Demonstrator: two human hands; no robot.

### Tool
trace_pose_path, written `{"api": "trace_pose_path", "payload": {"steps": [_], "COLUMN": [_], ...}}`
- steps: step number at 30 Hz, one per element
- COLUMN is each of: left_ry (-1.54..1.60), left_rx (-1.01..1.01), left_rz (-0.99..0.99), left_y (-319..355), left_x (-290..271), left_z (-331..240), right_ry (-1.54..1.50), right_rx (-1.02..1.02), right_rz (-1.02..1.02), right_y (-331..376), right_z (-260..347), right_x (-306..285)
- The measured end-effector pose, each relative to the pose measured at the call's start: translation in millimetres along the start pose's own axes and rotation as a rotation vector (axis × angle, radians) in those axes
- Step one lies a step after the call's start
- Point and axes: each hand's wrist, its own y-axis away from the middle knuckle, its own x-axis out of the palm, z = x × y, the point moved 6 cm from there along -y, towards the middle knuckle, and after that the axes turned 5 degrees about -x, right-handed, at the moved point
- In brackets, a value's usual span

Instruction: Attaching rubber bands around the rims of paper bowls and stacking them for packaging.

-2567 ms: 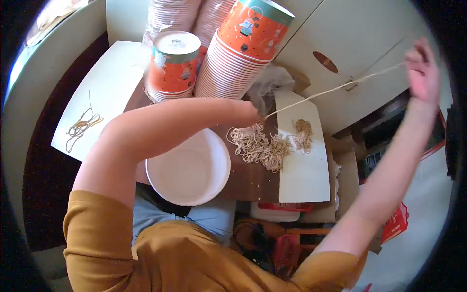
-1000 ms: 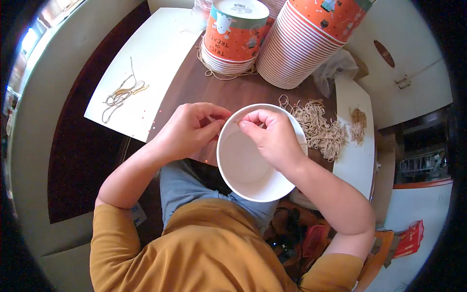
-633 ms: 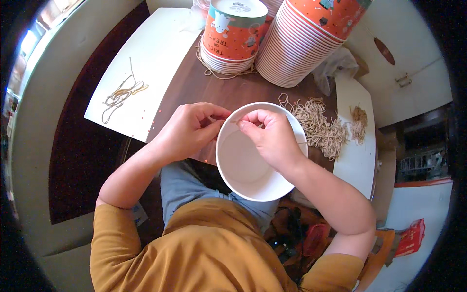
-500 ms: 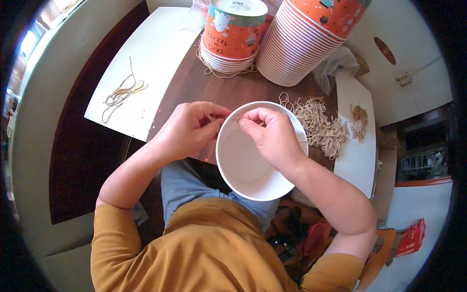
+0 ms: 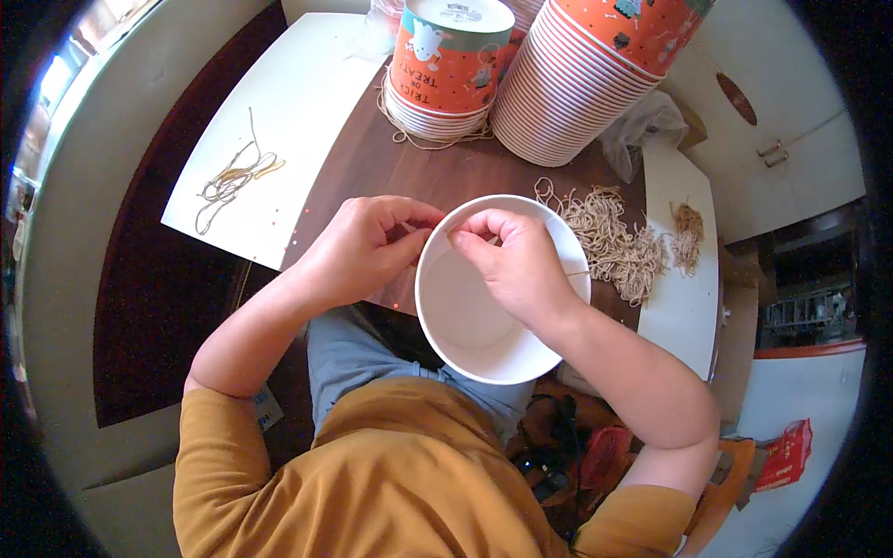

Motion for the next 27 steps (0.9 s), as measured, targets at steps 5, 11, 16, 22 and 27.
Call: {"api": "trace_pose_path", "payload": {"steps": [5,11,16,22,27], "left_ry": [0.005,-0.414,-0.381,0.146,0.161], "left_rx": [0.054,0.279,0.257,-0.087,0.274], "left_rz": [0.014,-0.119,-0.217,-0.089,-0.078], "left_y": [-0.1,3.0,8.9,17.5,33.5], "left_x": [1.5,2.8,6.6,5.2,8.3], "left_z": [-4.4,-15.1,-19.9,18.3,0.0], "right_ry": [0.056,0.238,0.336,0.748,1.032], "right_rx": [-0.028,0.017,0.06,-0.147,-0.445], "right_rz": [0.03,0.14,0.285,0.387,0.093], "right_y": [-4.0,-10.4,-3.8,67.1,69.0], "right_z": [5.0,16.7,20.8,81.1,63.6], "right_x": [1.7,-1.0,-15.7,-23.4,-13.3]}}
